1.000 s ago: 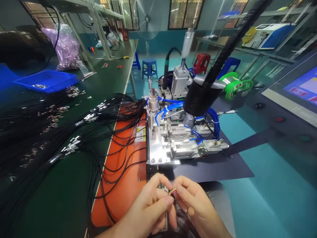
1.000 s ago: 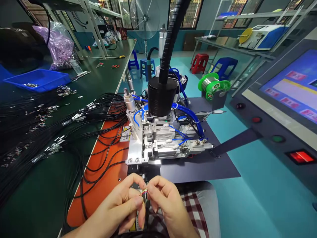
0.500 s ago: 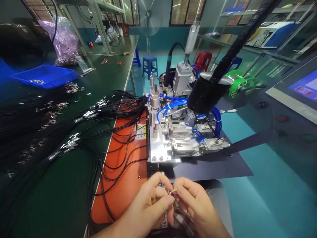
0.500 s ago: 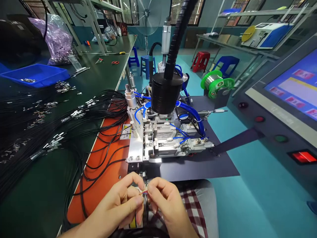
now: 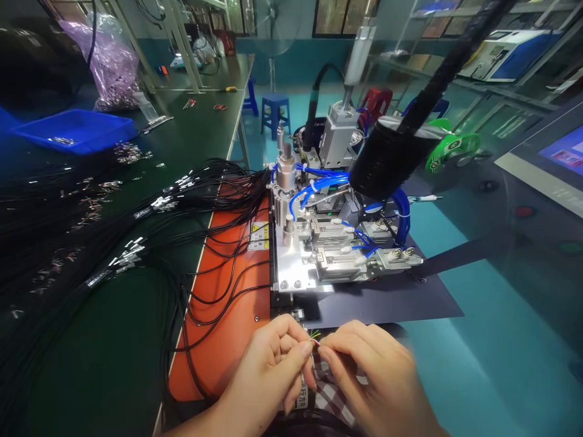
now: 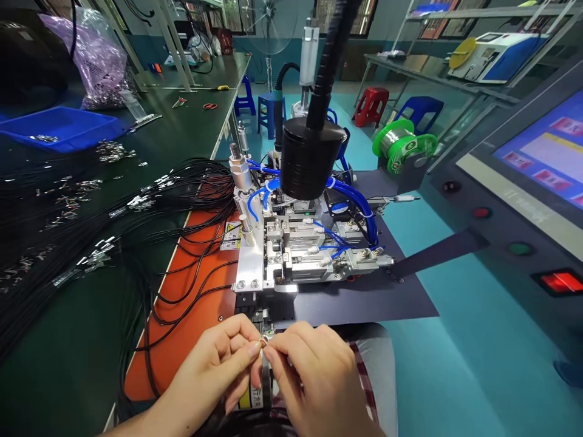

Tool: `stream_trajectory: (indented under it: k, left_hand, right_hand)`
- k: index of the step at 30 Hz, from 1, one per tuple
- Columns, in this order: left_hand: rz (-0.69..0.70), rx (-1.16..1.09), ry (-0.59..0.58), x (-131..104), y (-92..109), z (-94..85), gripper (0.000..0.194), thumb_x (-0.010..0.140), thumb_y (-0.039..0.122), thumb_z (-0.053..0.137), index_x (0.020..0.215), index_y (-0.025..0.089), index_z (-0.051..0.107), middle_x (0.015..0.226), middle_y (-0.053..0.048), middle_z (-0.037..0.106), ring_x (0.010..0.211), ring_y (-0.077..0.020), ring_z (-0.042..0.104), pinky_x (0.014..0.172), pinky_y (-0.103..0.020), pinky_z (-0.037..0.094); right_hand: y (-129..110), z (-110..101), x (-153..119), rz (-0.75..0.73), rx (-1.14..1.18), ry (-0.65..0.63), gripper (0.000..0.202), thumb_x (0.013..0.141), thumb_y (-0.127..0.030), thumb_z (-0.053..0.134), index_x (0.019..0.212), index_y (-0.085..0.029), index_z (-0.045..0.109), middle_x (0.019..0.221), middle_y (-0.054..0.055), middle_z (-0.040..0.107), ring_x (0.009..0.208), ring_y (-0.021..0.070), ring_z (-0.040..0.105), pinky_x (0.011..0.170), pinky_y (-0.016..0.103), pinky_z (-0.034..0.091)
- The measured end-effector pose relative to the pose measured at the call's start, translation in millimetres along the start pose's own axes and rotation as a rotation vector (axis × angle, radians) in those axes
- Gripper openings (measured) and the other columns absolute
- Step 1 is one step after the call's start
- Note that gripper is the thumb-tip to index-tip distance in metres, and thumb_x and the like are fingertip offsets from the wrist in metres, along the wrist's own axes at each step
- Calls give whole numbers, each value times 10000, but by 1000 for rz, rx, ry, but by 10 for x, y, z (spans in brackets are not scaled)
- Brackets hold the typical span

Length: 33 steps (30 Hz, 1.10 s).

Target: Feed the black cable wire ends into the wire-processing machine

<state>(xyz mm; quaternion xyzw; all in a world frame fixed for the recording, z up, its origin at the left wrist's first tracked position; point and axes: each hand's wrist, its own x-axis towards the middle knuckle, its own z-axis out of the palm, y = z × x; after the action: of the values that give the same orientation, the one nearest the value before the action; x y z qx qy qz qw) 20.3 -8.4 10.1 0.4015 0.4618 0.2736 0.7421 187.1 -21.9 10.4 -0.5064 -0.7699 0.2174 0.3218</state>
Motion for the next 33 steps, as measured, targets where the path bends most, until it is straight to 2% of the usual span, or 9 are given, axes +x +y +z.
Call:
stream_trajectory:
  k: [7, 11, 15, 20, 24, 26, 29, 33]
  left_hand:
    - [-19, -75, -21, 25, -34, -38, 202, 889, 341, 488, 818, 155, 453, 566, 1, 622, 291, -15, 370, 323, -142, 184]
    - [-14, -91, -6, 18, -29, -18, 207, 888, 338, 491, 803, 154, 449, 561, 8, 617, 288, -12, 386, 332, -135, 215]
    - [-1, -95, 5, 15, -42, -11, 225, 883, 357, 490, 784, 161, 444, 545, 16, 603, 290, -26, 417, 324, -139, 218]
    - [11, -98, 24, 29, -38, -36, 242, 869, 375, 511, 770, 165, 445, 549, 9, 610, 301, -42, 443, 327, -151, 220]
    - [24, -78, 33, 33, -16, -36, 224, 871, 354, 515, 772, 164, 448, 573, 7, 619, 313, -39, 451, 338, -152, 216]
    - [23, -74, 38, 26, -8, -27, 227, 863, 357, 525, 766, 167, 447, 561, 15, 612, 308, -38, 441, 338, -153, 221]
    - [19, -75, 46, 14, 1, -19, 242, 848, 370, 540, 754, 169, 444, 541, 22, 605, 299, -40, 436, 335, -152, 225]
    - [14, -89, 40, 15, 0, -18, 248, 854, 374, 533, 750, 167, 446, 536, 21, 602, 309, -45, 450, 339, -153, 225]
  right_hand:
    - [78, 63, -46, -251, -257, 158, 130, 863, -186, 585, 933, -213, 691, 683, 5, 684, 533, 136, 561, 543, 280, 365]
    - [51, 88, -72, -297, -290, 189, 128, 863, -186, 592, 939, -198, 695, 637, 0, 684, 496, 125, 561, 520, 284, 357]
    - [29, 143, -116, -277, -277, 234, 135, 868, -191, 582, 949, -183, 689, 689, 16, 722, 517, 126, 606, 520, 276, 388]
    - [108, 246, -207, -191, -179, 225, 264, 841, -137, 589, 1097, -183, 638, 857, 49, 747, 628, 161, 671, 552, 276, 445]
    - [114, 271, -210, 46, 64, 245, 200, 850, -158, 583, 1031, -218, 642, 892, 58, 718, 756, 200, 669, 644, 291, 514]
    - [82, 269, -183, 118, 156, 263, 157, 856, -164, 576, 981, -229, 648, 869, 60, 704, 768, 207, 660, 653, 299, 533]
    - [51, 287, -164, 62, 154, 262, 231, 850, -144, 574, 1058, -221, 637, 881, 69, 700, 769, 208, 658, 651, 303, 546]
    - [90, 346, -230, -73, 22, 235, 330, 828, -101, 588, 1141, -199, 619, 943, 78, 712, 768, 201, 668, 653, 302, 529]
